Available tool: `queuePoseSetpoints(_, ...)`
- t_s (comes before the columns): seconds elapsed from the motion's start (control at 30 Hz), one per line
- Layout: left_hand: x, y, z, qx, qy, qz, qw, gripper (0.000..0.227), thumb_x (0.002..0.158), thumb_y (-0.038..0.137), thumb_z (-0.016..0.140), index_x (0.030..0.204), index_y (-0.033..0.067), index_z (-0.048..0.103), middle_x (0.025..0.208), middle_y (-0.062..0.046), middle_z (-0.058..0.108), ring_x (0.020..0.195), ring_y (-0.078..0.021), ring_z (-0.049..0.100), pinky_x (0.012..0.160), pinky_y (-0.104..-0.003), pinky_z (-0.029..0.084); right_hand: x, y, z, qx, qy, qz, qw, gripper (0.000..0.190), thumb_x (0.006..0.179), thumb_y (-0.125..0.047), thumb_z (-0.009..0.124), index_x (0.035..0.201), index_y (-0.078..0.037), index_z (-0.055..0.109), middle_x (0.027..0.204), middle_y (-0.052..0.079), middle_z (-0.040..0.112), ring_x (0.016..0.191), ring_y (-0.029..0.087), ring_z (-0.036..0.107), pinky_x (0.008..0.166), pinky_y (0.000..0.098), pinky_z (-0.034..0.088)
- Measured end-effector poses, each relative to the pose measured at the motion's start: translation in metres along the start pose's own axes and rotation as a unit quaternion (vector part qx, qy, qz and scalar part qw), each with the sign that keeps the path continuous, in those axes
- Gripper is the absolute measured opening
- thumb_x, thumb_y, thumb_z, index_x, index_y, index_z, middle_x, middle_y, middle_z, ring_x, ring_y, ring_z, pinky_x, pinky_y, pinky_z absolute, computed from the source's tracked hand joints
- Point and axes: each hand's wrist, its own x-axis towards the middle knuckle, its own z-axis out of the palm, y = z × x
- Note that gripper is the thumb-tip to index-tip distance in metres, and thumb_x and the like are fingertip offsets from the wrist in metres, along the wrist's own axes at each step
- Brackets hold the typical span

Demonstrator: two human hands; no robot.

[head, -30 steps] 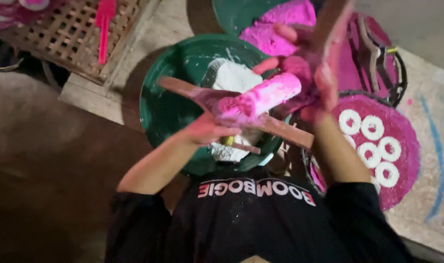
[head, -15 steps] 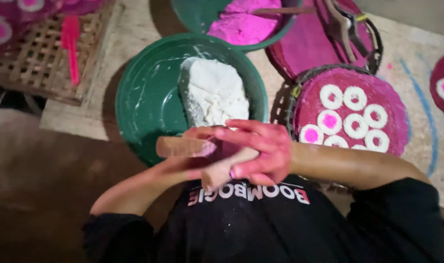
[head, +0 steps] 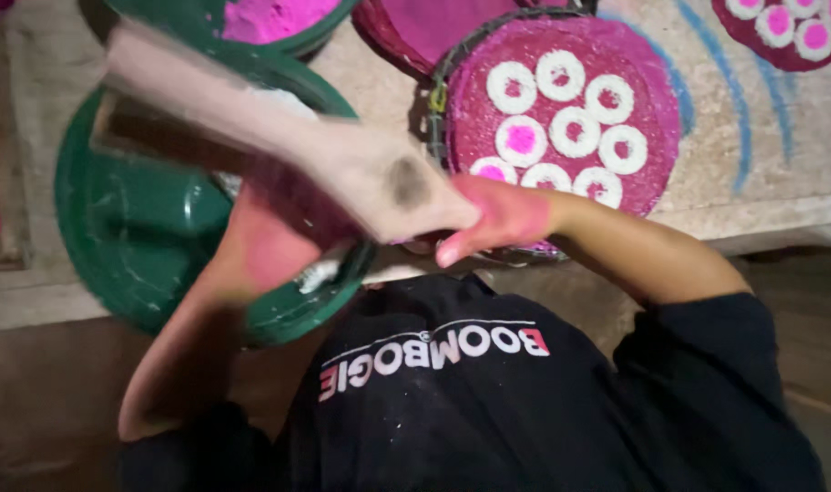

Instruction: The person uses a wooden-handled mold and a cylindrical metal plunger to press white dough into circular shapes on a pink glittery tray. They then scoop pink powder from a green bowl and fill the center of each white circle, creating pink-centered decorative items.

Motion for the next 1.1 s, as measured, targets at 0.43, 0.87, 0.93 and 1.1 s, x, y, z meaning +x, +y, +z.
queuePoseSetpoints(0.43,-0.001,-0.296,0.203,-0.025,0.159,-0.163,0.973,0.109,0.092,0.006,0.07,0.16,0.0197,-0.015,0.142,-0.022,0.044,0.106,-0.0256,0.064,0.091,-0.042,0.058,-0.277,0.086,-0.031,0.114,0.449,-0.232,0.855,0.091,0.095,-0.031,0.078,0.164,-0.006,0.024,0.132,0.015,0.053,0.116,0.027,0.055,0.104,0.042,0.043)
queuePoseSetpoints(0.87,0.062,-0.354,0.134,0.234,0.339,-0.112,0.904,0.058,0.098,0.009,0.06,0.154,0.0145,0.047,0.085,-0.012,0.064,0.072,-0.0209,0.062,0.065,-0.037,0.052,-0.345,0.141,-0.078,0.167,0.394,-0.202,0.881,0.089,0.094,-0.033,0.074,0.165,-0.011,0.024,0.133,0.016,0.056,0.116,0.029,0.057,0.102,0.0437,0.046)
queuePoseSetpoints(0.93,0.089,-0.364,0.092,0.326,0.344,-0.071,0.878,0.049,0.098,0.014,0.058,0.147,0.0112,0.056,0.094,-0.011,0.069,0.083,-0.0234,0.067,0.075,-0.038,0.053,-0.338,0.146,-0.08,0.171,0.368,-0.198,0.892,0.089,0.095,-0.032,0.073,0.168,-0.013,0.025,0.131,0.017,0.057,0.116,0.029,0.058,0.103,0.044,0.046)
queuePoseSetpoints(1.1,0.143,-0.345,0.07,0.391,0.338,-0.104,0.849,0.046,0.095,0.015,0.056,0.141,0.0144,0.06,0.111,-0.017,0.07,0.099,-0.0284,0.067,0.088,-0.038,0.053,-0.321,0.16,-0.1,0.174,0.31,-0.129,0.926,0.091,0.092,-0.048,0.076,0.161,-0.012,0.028,0.132,0.017,0.057,0.119,0.029,0.059,0.102,0.0488,0.048)
